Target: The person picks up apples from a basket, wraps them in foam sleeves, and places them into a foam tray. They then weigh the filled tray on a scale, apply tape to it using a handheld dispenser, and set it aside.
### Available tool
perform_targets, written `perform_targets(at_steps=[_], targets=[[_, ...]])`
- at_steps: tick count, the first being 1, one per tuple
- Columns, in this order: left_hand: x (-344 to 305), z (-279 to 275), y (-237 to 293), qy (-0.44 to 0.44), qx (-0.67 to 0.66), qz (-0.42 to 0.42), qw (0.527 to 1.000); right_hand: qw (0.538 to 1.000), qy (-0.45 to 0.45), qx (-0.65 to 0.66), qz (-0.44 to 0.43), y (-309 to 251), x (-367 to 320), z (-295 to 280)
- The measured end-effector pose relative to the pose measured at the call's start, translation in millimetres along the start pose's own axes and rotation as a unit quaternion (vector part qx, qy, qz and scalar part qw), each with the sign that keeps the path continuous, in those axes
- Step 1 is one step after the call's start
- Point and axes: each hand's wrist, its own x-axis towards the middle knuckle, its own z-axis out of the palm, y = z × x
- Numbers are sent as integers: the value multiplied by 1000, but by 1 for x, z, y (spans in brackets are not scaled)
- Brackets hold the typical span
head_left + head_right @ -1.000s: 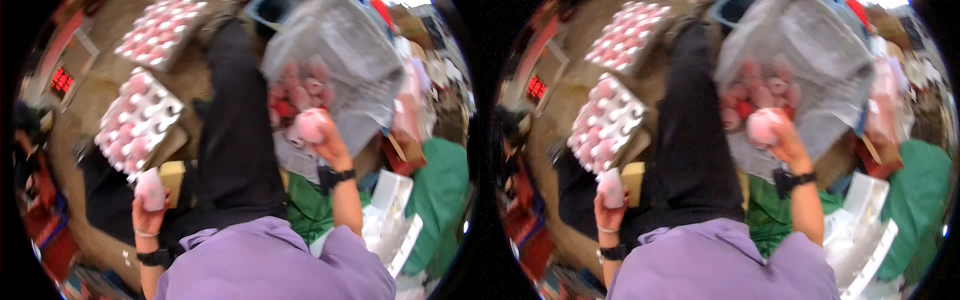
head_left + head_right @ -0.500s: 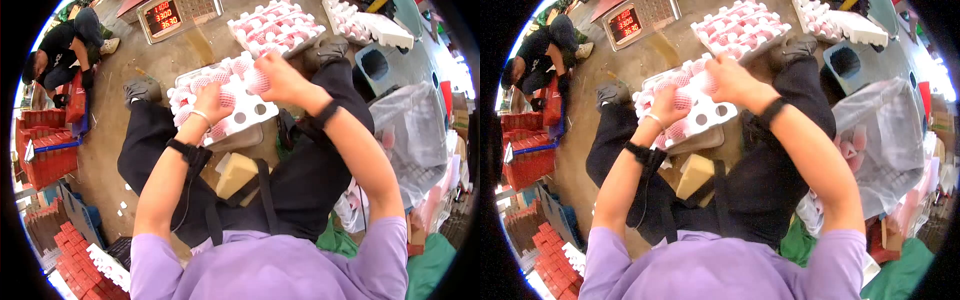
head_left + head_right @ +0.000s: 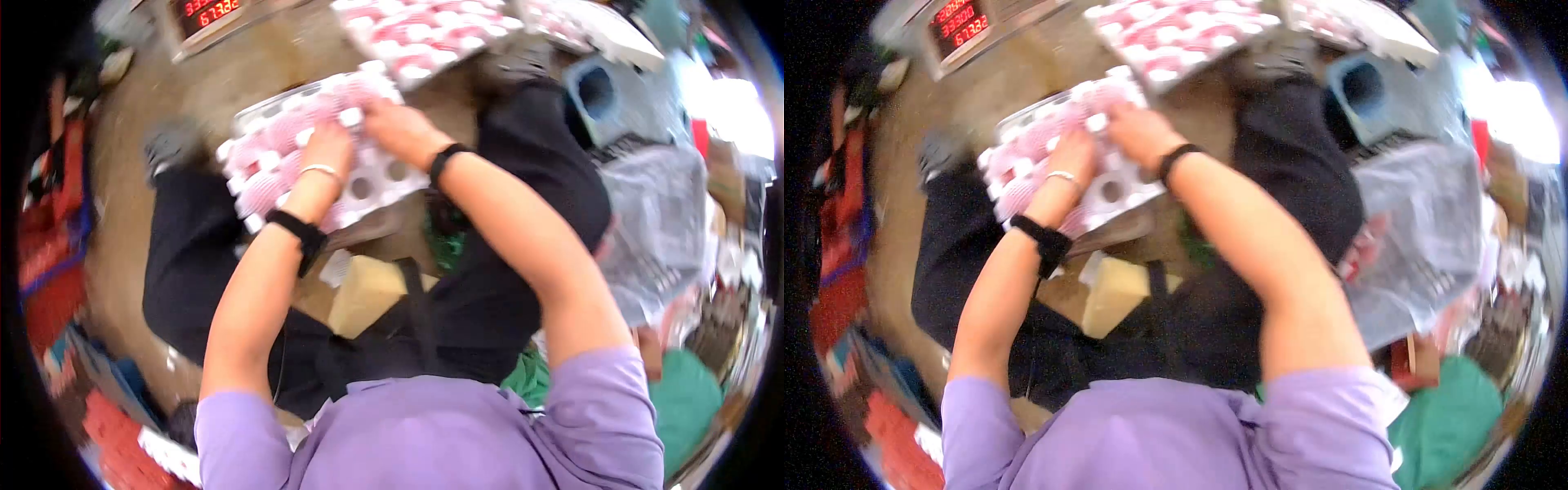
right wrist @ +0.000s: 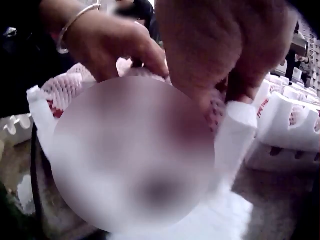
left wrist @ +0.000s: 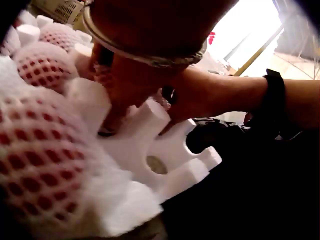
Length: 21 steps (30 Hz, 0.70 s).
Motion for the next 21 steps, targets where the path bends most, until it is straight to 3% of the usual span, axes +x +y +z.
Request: perform_targets(at_steps=[1, 2, 3, 4, 5, 6, 7, 9, 10, 11, 12, 13, 15, 16, 18, 19, 20, 21], targets=[[9, 30, -4, -8, 38, -45, 998, 998, 22, 38, 49, 4, 3, 16], [12, 34, -11, -49, 20, 19, 998, 995, 12, -93, 28, -8, -7, -2], [12, 7, 3, -93, 5, -9, 996, 989, -39, -55, 130, -20, -5, -3], [19, 9, 1, -141, 3, -36, 989, 981, 41, -90, 169, -42, -20, -13], [12, 4, 7, -89, -28, -71, 993, 992, 84, -38, 82, -51, -30, -18], [3, -1, 15, -127, -11, -91, 988, 985, 70, 123, 103, -74, -53, -59], [-14, 3, 17, -139, -24, -128, 982, 967, 143, 182, 110, -93, -86, -95], [-35, -17, 39, -97, 54, -135, 985, 884, 406, 222, 69, -92, -174, -152], [-48, -11, 35, -59, 35, -121, 990, 873, 451, 141, 125, -78, -226, -178], [-61, 2, 22, -19, 16, -109, 994, 823, 446, 194, 295, -69, -272, -186], [-73, 6, 13, 21, -1, -97, 995, 733, 465, 267, 418, -41, -319, -177], [-84, -3, 13, 42, -30, -67, 996, 757, 372, 154, 515, -2, -370, -156], [-103, -21, 15, 80, -86, -5, 993, 730, 97, 66, 674, 58, -442, -93], [-110, -26, 17, 81, -85, -9, 993, 737, 106, 54, 665, 82, -469, -27], [-127, -34, 22, 76, -83, -24, 993, 728, 109, 65, 673, 96, -480, 19], [-132, -50, 38, 87, -69, -7, 994, 709, 104, 90, 691, 92, -471, 16], [-136, -68, 58, 65, -167, -47, 983, 690, 99, 114, 708, 89, -464, 7], [-140, -86, 79, 43, -264, -86, 960, 735, 57, 200, 646, 89, -470, -15]])
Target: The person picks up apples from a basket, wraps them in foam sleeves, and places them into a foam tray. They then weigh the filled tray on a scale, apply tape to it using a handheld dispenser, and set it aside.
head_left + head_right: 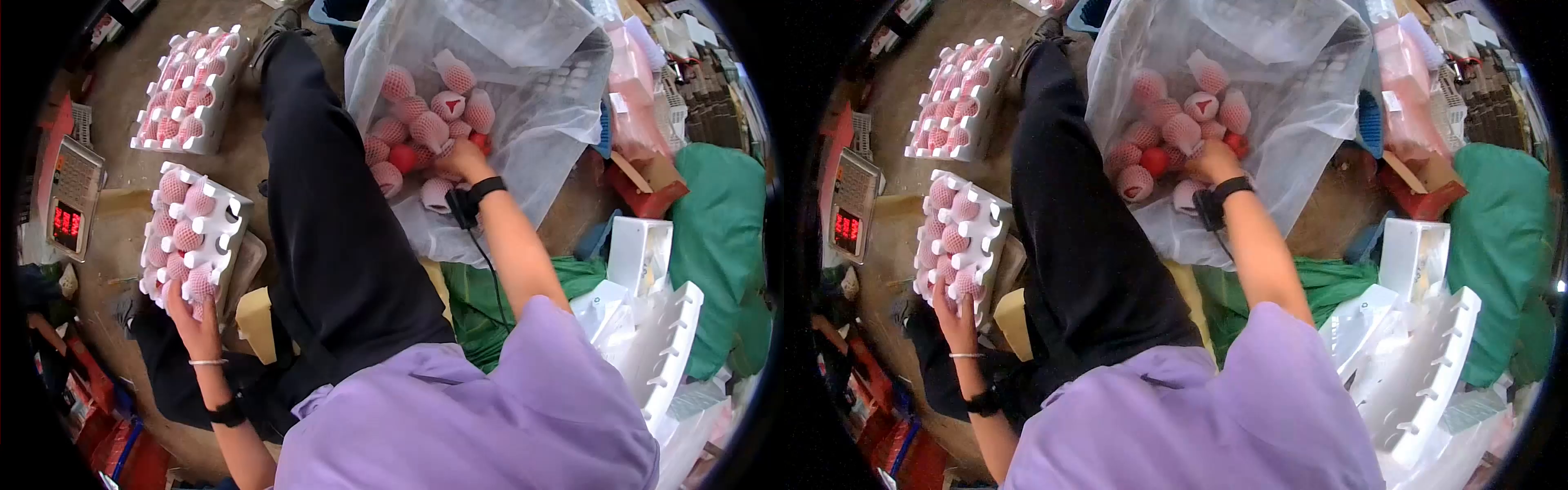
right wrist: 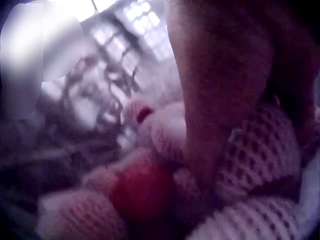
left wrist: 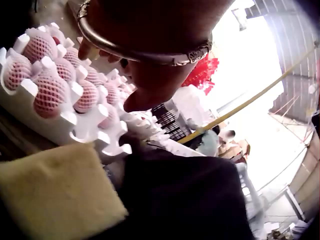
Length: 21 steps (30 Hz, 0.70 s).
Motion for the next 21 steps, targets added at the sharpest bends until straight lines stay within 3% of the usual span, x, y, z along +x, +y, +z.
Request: perform_targets(at_steps=[1, 2, 4, 5, 6, 7, 9, 10, 11, 12, 13, 14, 15, 17, 19, 21], targets=[[-4, -5, 19, -19, -97, -49, 994, 999, -17, 40, -21, 1, -6, -13], [-6, -11, 28, -43, -189, -46, 980, 995, -32, 79, -44, 0, -11, -28], [-8, -19, 82, -118, -393, -108, 905, 972, -34, 180, -147, -11, -45, -61], [-11, -19, 111, -156, -487, -141, 848, 926, -129, 305, -180, -26, -75, -82], [-11, -11, 142, -206, -577, -117, 782, 855, -245, 420, -178, -33, -96, -101], [-7, 1, 167, -250, -661, -90, 701, 760, -306, 534, -209, -34, -114, -117], [-5, 21, 186, -344, -695, -79, 626, 842, -224, 470, -144, -18, -102, -119], [-7, 20, 196, -347, -637, -235, 647, 911, -142, 365, -126, -5, -86, -108], [-8, 20, 201, -393, -617, -159, 663, 975, -98, 129, -149, 15, -57, -92], [-10, 23, 191, -406, -618, -162, 653, 983, -74, -63, -153, 17, -51, -82], [-14, 24, 180, -417, -618, -167, 645, 984, -78, -139, -77, 30, -35, -55], [-21, 21, 178, -405, -584, -168, 683, 974, -81, -213, -3, 46, -14, -23], [-28, 17, 170, -379, -578, -184, 699, 968, -140, -208, 15, 62, -4, -1], [-43, 10, 141, -317, -568, -213, 729, 954, -162, -243, 70, 20, -20, -19], [-63, 9, 106, -211, -551, -299, 750, 956, -192, -221, 5, 29, 1, -15], [-65, 0, 100, -190, -590, -295, 727, 963, -179, -199, -4, 29, 5, -22]])
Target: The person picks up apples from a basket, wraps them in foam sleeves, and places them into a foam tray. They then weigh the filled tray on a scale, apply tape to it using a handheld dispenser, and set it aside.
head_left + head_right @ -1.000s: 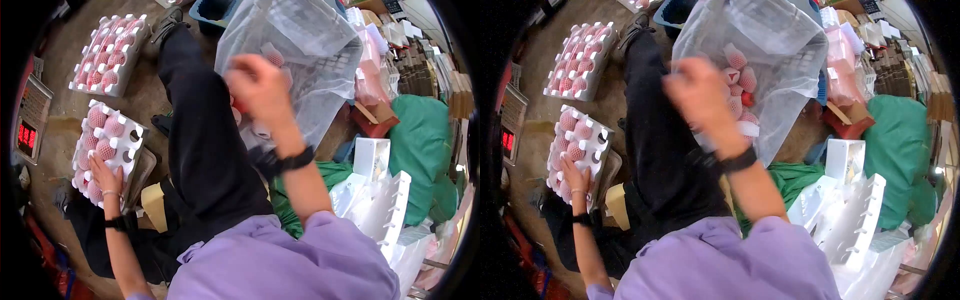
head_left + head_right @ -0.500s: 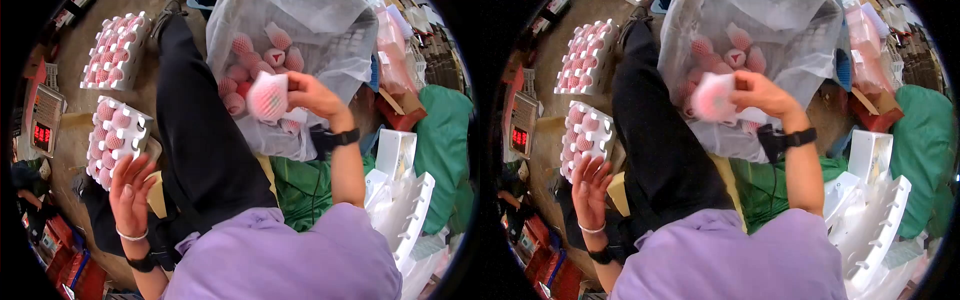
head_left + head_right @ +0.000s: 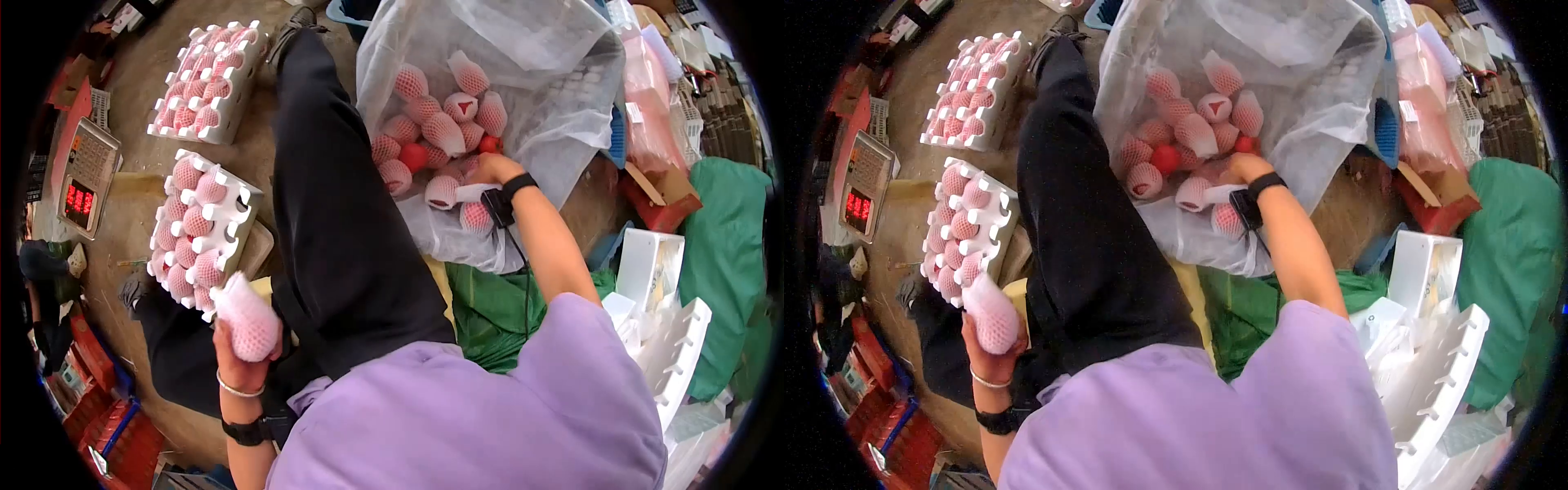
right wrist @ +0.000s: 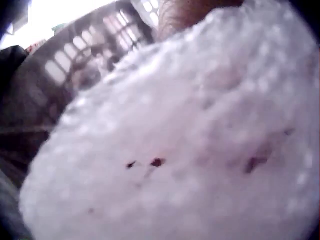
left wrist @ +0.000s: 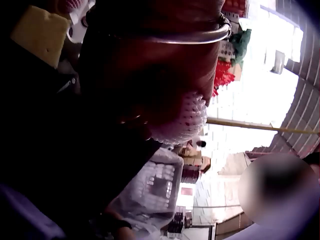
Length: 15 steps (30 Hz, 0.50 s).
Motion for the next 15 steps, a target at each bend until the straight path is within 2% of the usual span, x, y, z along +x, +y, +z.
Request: perform_targets(at_steps=[2, 3, 6, 7, 9, 10, 12, 13, 15], targets=[[0, -5, 1, -23, 3, 41, 999, 996, 91, 13, 6, -8, -17, -7], [-4, 1, 2, 51, -61, 17, 997, 962, 259, -91, -8, -17, -31, 2], [0, -5, 5, 101, -103, 14, 989, 916, 312, -216, -133, -43, -24, 19], [1, -17, 5, 31, -135, 8, 990, 924, 283, -184, -178, -53, -19, 25], [4, -28, 4, -19, -123, 11, 992, 932, 223, -115, -263, -68, -10, 38], [5, -30, 4, -44, -118, 17, 992, 931, 254, -120, -232, -70, -4, 43], [3, -31, 4, -35, -119, 25, 992, 923, 315, -130, -177, -79, 8, 51], [-1, -32, 2, -27, -120, 29, 992, 923, 328, -152, -132, -87, 13, 55], [-8, -41, -4, 24, -150, 25, 988, 914, 377, -96, -113, -88, 14, 65]])
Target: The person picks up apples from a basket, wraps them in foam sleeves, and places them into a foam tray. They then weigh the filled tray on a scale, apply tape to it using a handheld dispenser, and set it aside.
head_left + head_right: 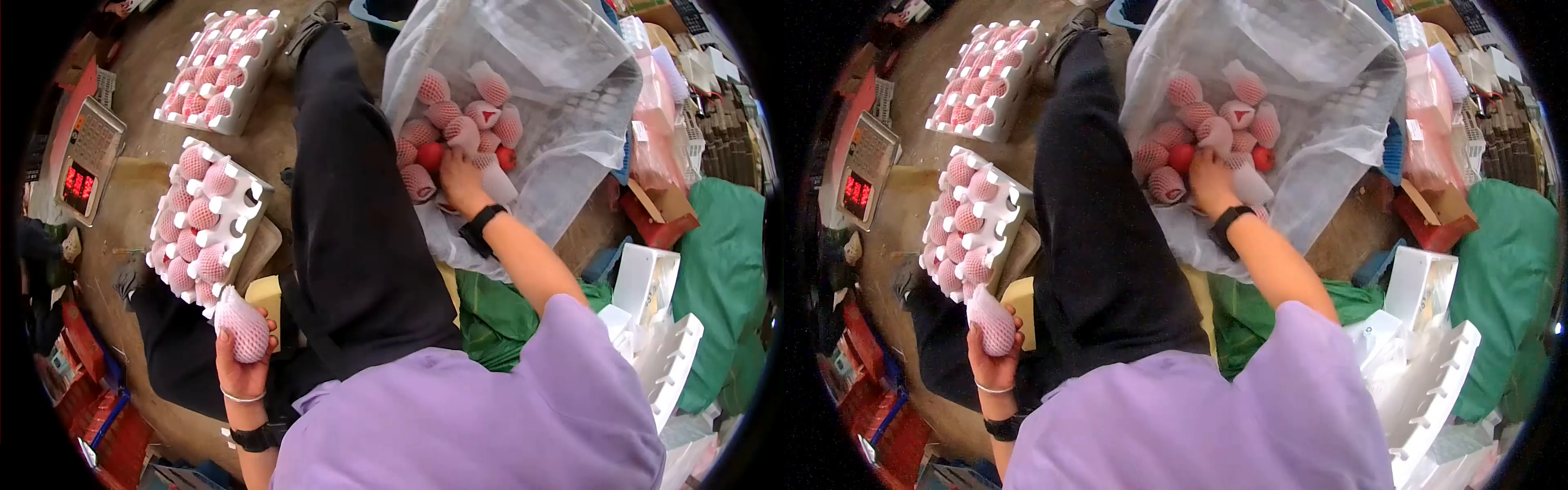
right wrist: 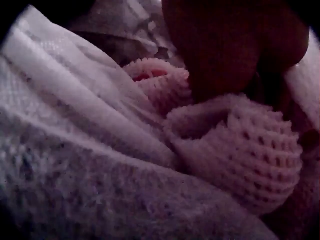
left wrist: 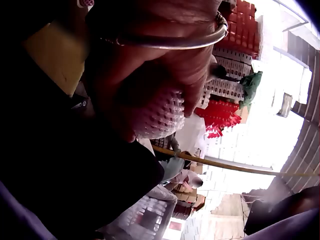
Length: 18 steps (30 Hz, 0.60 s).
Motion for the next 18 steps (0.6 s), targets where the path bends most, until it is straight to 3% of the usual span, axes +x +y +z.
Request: perform_targets(at_steps=[2, 5, 6, 9, 12, 15, 16, 18], targets=[[-1, -4, -3, 22, -48, 2, 999, 999, 27, 14, 42, 4, 3, -3], [-1, -9, -5, 55, -71, -3, 996, 995, -89, 30, 23, 23, 14, -6], [0, -10, -5, 35, -71, 1, 997, 999, -25, 29, -11, 33, 20, 16], [-1, -10, -5, 30, -90, 16, 995, 997, -27, 70, -20, 33, 32, 35], [-1, -7, -4, 27, -99, 25, 994, 980, -106, 171, 5, 31, 33, 9], [-7, -11, 3, 25, -95, 23, 995, 981, -127, 139, 39, 25, 18, -59], [-10, -7, 10, 23, -108, 9, 994, 942, -167, 283, 66, 32, 12, -68], [-9, -3, 18, 4, -114, -15, 993, 800, -228, 541, 123, 53, -2, -87]])
